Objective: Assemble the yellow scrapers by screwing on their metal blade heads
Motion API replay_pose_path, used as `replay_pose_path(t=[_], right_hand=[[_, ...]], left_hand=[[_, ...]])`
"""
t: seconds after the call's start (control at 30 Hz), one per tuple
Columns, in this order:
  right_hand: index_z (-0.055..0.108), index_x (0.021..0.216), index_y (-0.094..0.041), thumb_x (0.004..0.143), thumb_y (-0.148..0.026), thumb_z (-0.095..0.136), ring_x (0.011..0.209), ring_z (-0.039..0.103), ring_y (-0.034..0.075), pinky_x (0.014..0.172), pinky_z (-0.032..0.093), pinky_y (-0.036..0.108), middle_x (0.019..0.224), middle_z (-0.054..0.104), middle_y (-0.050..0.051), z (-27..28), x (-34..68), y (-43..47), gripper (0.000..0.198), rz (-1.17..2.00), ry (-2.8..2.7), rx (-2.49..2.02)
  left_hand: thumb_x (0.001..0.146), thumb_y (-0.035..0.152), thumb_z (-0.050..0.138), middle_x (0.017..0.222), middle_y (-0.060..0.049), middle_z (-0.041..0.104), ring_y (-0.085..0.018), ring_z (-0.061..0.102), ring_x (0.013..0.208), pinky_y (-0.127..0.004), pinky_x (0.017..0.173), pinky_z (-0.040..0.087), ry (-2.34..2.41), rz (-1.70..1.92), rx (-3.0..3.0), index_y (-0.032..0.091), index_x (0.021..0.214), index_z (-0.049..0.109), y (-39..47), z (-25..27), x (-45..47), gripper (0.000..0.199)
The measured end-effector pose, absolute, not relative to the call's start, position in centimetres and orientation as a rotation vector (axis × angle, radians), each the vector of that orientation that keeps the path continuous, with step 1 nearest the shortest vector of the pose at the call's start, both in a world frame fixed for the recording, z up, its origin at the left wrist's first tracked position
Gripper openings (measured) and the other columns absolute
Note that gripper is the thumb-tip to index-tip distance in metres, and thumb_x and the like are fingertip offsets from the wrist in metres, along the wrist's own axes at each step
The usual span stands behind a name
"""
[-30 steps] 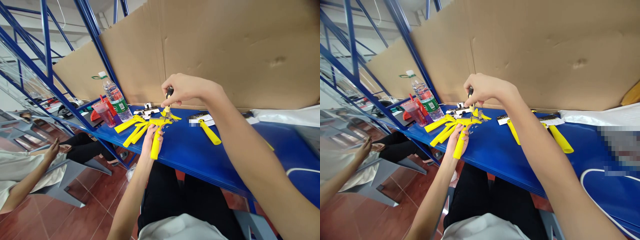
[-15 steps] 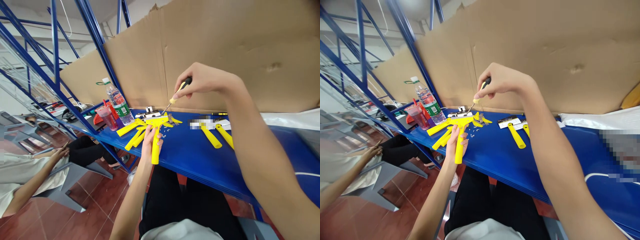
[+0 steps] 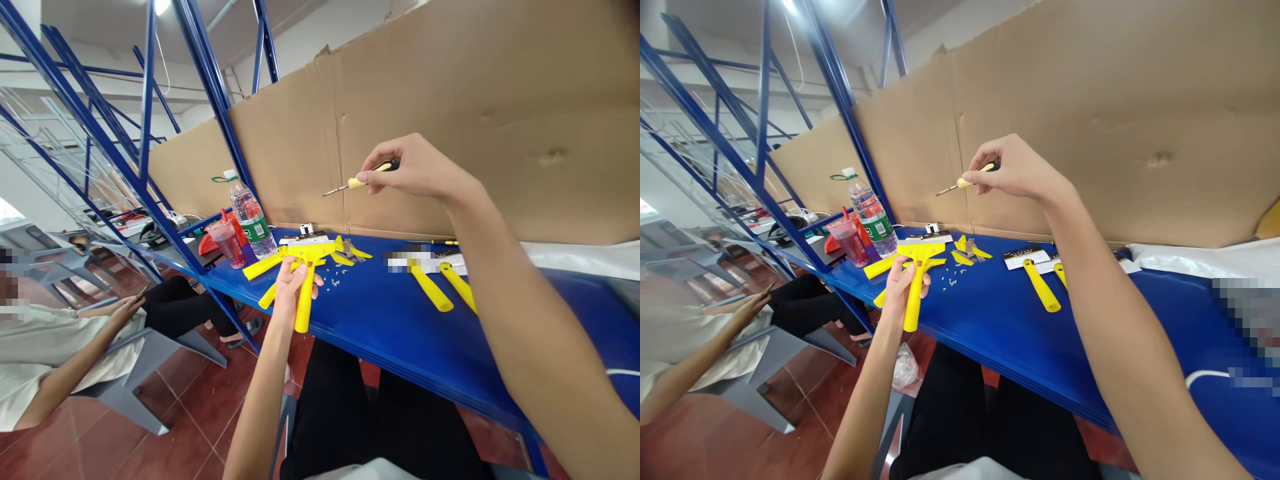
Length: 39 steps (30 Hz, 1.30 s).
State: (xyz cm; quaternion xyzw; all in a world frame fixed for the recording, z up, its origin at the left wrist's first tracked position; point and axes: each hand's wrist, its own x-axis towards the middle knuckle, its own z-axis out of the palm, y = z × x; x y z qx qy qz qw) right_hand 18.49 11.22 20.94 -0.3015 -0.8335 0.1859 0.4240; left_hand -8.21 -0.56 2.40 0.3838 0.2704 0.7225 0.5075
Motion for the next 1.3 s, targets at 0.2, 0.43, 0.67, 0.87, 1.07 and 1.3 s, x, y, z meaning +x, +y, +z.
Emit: replay_pose_path(t=[0.2,0.43,0.67,0.87,1.07,1.3], right_hand=[[0.069,0.097,-0.026,0.083,-0.069,0.085,0.087,0.073,0.021,0.078,0.063,0.038,0.097,0.076,0.005,19.2,15.4,14.2,0.047,0.892,-1.657,-0.498],[0.066,0.094,-0.025,0.08,-0.059,0.093,0.068,0.055,0.016,0.068,0.057,0.035,0.078,0.059,-0.002,19.0,13.6,11.5,0.045,0.974,-2.055,-0.56],[0.063,0.085,-0.024,0.086,-0.053,0.089,0.07,0.058,0.014,0.059,0.045,0.029,0.085,0.067,-0.001,20.3,12.2,6.8,0.039,0.754,-2.47,-0.518],[0.065,0.086,-0.021,0.083,-0.043,0.09,0.069,0.059,0.013,0.058,0.044,0.027,0.085,0.069,-0.001,19.9,11.4,6.9,0.034,0.862,-2.525,-0.437],[0.068,0.088,-0.02,0.083,-0.041,0.09,0.069,0.06,0.013,0.057,0.044,0.027,0.086,0.071,0.0,19.3,11.3,7.6,0.031,0.942,-2.516,-0.438],[0.063,0.083,-0.021,0.081,-0.037,0.089,0.063,0.058,0.012,0.056,0.043,0.028,0.082,0.071,-0.001,19.3,11.0,7.5,0.03,0.907,-2.575,-0.485]], left_hand=[[0.08,0.035,0.099,0.096,-0.002,0.075,-0.022,0.081,0.078,-0.022,0.051,0.054,0.697,1.748,1.023,0.026,0.115,0.056,-1.1,3.0,-9.7,0.056],[0.078,0.025,0.099,0.094,-0.006,0.077,-0.026,0.081,0.071,-0.026,0.046,0.056,0.755,1.708,1.138,0.02,0.109,0.068,-2.4,4.0,-9.2,0.045],[0.083,0.024,0.095,0.093,-0.011,0.08,-0.029,0.081,0.071,-0.029,0.048,0.06,0.771,1.583,1.246,0.016,0.113,0.077,-4.2,5.0,-8.0,0.035],[0.087,0.037,0.093,0.086,-0.011,0.08,-0.024,0.077,0.063,-0.028,0.046,0.057,0.814,1.502,1.335,0.012,0.108,0.078,-5.4,5.9,-7.5,0.037],[0.091,0.044,0.089,0.078,-0.008,0.078,-0.018,0.069,0.053,-0.027,0.048,0.054,0.851,1.454,1.396,0.012,0.109,0.078,-5.5,6.0,-7.8,0.038],[0.104,0.047,0.074,0.078,-0.009,0.076,-0.014,0.062,0.053,-0.027,0.052,0.049,0.905,1.347,1.579,0.015,0.107,0.084,-5.3,5.4,-8.3,0.034]])
